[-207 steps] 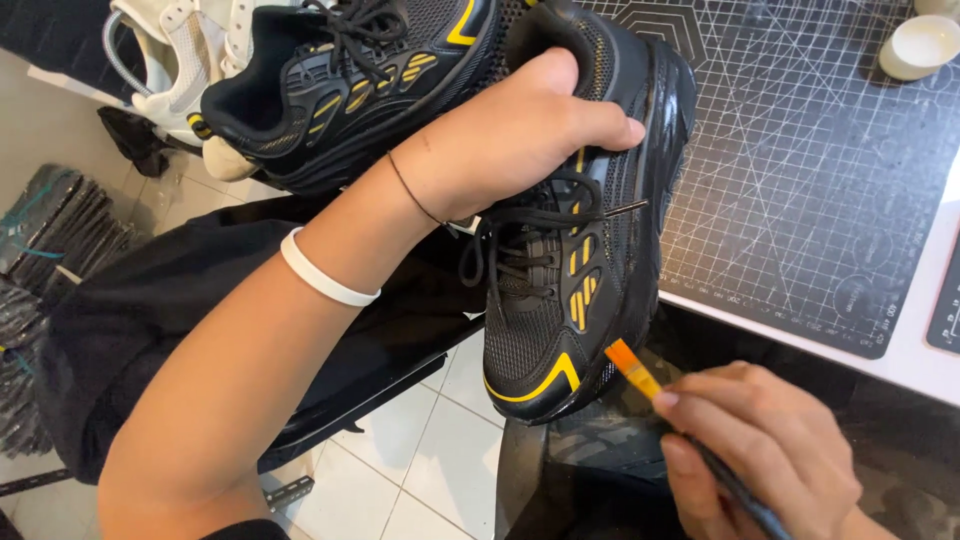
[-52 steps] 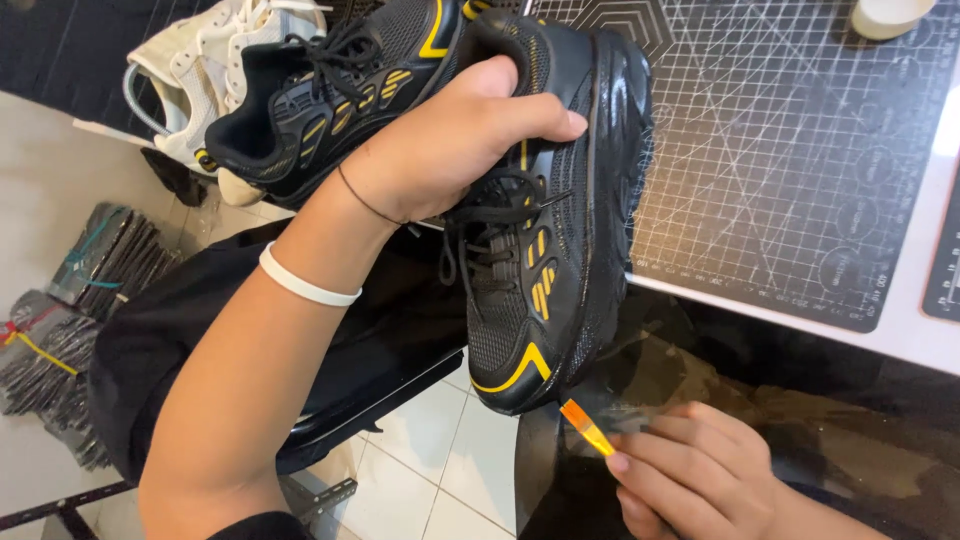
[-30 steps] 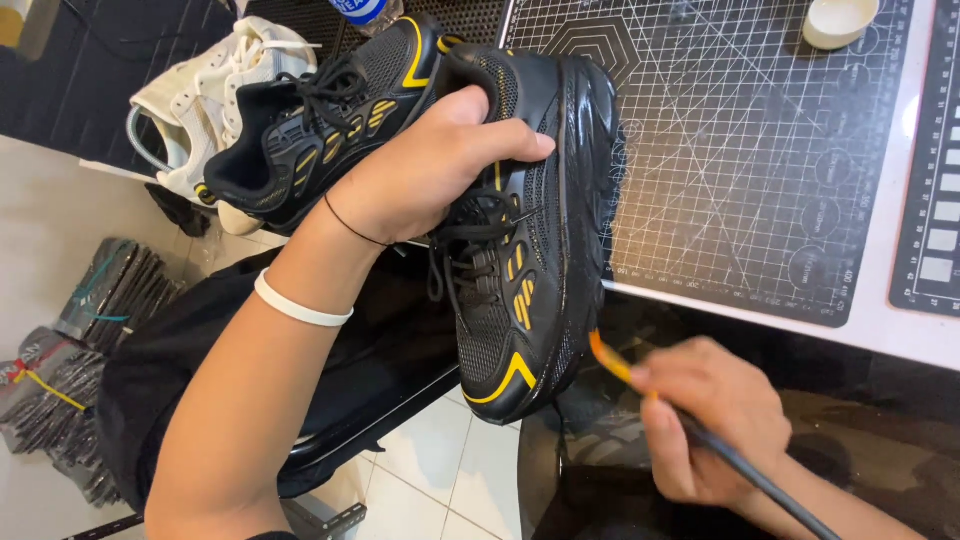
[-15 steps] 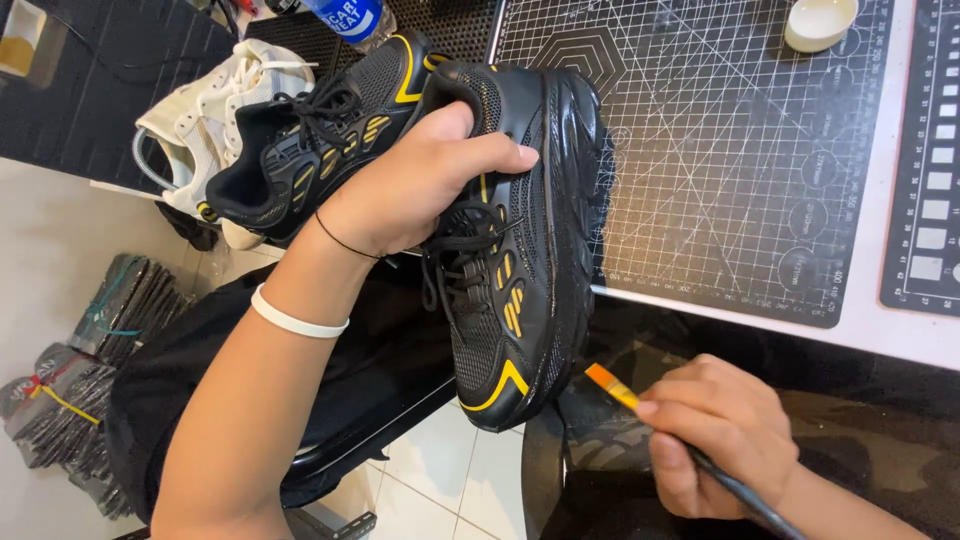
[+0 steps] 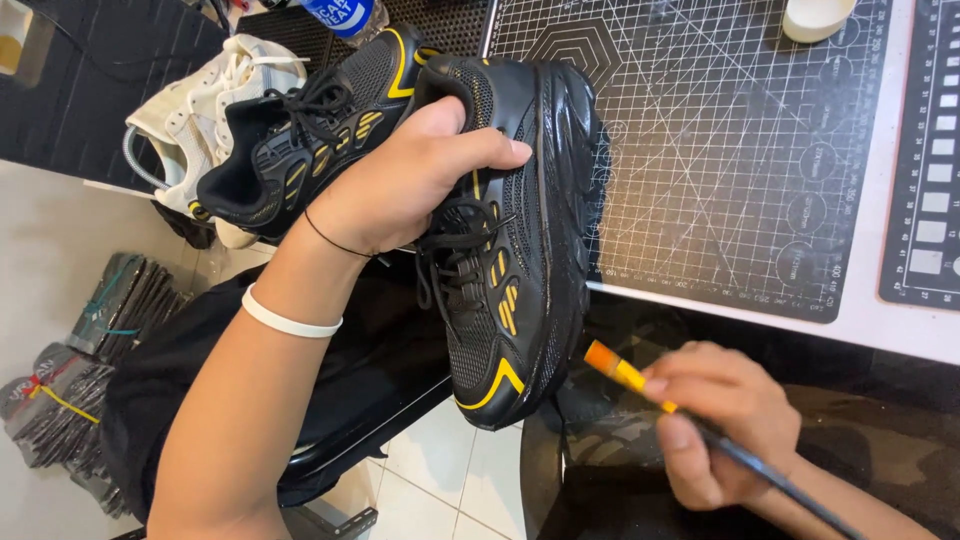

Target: The person paints the sole and side panels of a black sneaker with yellow accents using a small brush. They hold the shoe steady with one hand while applying the paint with the other, occasionally dipping the brush into a small container.

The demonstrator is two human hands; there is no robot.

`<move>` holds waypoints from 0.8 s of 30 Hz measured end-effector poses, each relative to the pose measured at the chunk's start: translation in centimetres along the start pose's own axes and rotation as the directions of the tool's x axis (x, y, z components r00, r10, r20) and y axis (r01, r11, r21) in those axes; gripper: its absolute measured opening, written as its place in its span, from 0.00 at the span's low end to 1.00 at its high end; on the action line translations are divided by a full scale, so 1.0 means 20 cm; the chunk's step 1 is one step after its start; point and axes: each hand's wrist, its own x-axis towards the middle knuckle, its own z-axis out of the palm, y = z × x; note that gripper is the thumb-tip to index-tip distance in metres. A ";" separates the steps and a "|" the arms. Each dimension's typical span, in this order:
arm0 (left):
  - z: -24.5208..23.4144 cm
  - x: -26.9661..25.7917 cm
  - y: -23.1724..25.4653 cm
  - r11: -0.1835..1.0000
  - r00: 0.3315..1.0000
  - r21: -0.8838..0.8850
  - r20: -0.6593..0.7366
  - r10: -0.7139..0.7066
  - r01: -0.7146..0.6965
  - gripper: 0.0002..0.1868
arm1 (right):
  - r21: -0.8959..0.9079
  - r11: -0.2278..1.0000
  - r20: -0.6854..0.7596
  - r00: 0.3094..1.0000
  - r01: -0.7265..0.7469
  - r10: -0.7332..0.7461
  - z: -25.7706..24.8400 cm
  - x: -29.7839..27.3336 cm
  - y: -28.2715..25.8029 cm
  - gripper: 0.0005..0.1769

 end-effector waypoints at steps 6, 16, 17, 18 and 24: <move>-0.01 0.01 -0.01 0.999 0.999 -0.017 0.025 0.028 -0.028 0.12 | -0.063 0.994 -0.060 0.995 -0.086 0.082 0.02 0.01 0.00 0.11; 0.00 0.01 -0.01 1.000 1.000 -0.001 -0.003 0.017 -0.017 0.13 | -0.048 0.997 -0.030 0.998 -0.057 0.056 0.03 0.05 -0.02 0.10; 0.00 0.01 -0.01 1.000 1.000 -0.013 0.012 0.014 -0.014 0.13 | 0.055 0.997 0.003 0.998 0.055 -0.055 0.03 0.07 -0.03 0.08; 0.00 0.01 -0.01 1.000 1.000 -0.013 0.010 0.014 -0.014 0.13 | 0.057 0.997 0.003 0.998 0.056 -0.056 0.02 0.03 -0.01 0.08; 0.00 0.01 -0.01 1.000 1.000 0.003 -0.011 0.010 -0.010 0.13 | -0.109 0.981 -0.108 0.983 -0.161 0.149 0.02 0.03 -0.03 0.13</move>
